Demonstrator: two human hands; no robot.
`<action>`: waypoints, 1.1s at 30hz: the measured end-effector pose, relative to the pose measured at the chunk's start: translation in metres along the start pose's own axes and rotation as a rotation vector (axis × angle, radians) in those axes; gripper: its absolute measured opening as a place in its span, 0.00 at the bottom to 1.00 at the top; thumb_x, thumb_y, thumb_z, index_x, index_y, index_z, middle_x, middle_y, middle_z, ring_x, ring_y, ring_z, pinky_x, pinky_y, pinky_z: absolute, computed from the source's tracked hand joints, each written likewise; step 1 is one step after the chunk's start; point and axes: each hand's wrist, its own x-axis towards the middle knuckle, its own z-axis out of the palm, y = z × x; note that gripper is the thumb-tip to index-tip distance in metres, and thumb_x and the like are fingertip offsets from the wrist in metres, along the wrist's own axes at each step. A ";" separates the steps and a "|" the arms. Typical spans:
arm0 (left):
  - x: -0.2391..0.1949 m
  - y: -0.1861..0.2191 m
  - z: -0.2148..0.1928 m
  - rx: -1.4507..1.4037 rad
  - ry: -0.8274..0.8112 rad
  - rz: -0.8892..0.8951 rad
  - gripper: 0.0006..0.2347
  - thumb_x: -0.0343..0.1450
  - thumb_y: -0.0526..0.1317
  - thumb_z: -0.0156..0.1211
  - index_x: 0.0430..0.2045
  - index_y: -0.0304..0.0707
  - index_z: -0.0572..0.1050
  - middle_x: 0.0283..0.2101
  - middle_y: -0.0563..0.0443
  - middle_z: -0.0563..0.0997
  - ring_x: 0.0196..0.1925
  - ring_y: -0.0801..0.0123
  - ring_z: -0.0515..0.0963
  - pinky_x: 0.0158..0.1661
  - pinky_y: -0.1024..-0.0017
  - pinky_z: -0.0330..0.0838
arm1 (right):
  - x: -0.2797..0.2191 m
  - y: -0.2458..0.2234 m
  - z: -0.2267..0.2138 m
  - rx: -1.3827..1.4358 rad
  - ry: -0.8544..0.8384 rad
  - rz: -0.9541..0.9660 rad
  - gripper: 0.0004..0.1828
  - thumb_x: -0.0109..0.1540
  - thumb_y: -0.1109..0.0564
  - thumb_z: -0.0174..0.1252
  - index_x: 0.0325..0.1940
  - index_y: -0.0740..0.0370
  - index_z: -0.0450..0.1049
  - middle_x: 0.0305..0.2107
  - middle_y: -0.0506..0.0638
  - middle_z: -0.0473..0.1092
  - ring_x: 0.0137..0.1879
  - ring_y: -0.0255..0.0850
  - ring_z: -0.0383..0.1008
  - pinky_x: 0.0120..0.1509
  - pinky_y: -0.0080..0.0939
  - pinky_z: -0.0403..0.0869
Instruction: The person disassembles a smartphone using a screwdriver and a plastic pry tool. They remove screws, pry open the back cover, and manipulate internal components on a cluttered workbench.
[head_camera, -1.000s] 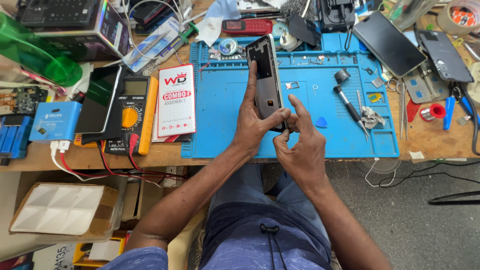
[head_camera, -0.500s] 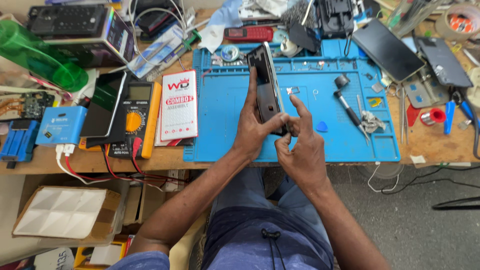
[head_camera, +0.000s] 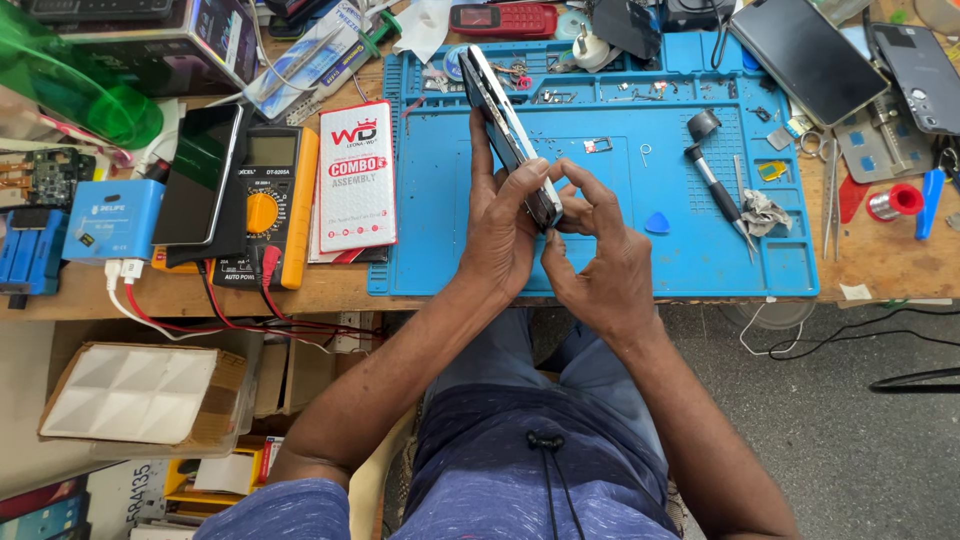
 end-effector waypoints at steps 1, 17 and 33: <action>-0.001 0.000 0.000 -0.004 0.003 0.006 0.47 0.69 0.41 0.64 0.77 0.58 0.32 0.48 0.47 0.68 0.52 0.66 0.76 0.55 0.59 0.81 | 0.000 0.000 0.000 0.000 0.001 -0.008 0.39 0.61 0.70 0.61 0.74 0.58 0.57 0.49 0.58 0.78 0.55 0.47 0.83 0.61 0.45 0.82; -0.007 -0.009 0.006 -0.051 -0.019 0.036 0.46 0.69 0.39 0.64 0.77 0.61 0.32 0.49 0.46 0.70 0.51 0.67 0.79 0.46 0.70 0.84 | -0.009 0.001 0.019 -0.177 0.181 -0.139 0.37 0.61 0.72 0.60 0.72 0.64 0.55 0.62 0.63 0.70 0.62 0.54 0.79 0.67 0.47 0.81; -0.020 -0.006 -0.005 -0.677 -0.097 -0.123 0.16 0.75 0.51 0.60 0.45 0.36 0.72 0.45 0.36 0.80 0.65 0.32 0.71 0.61 0.47 0.74 | 0.000 -0.011 -0.015 -0.267 0.062 -0.214 0.21 0.60 0.63 0.72 0.57 0.59 0.77 0.48 0.50 0.77 0.55 0.47 0.77 0.58 0.45 0.76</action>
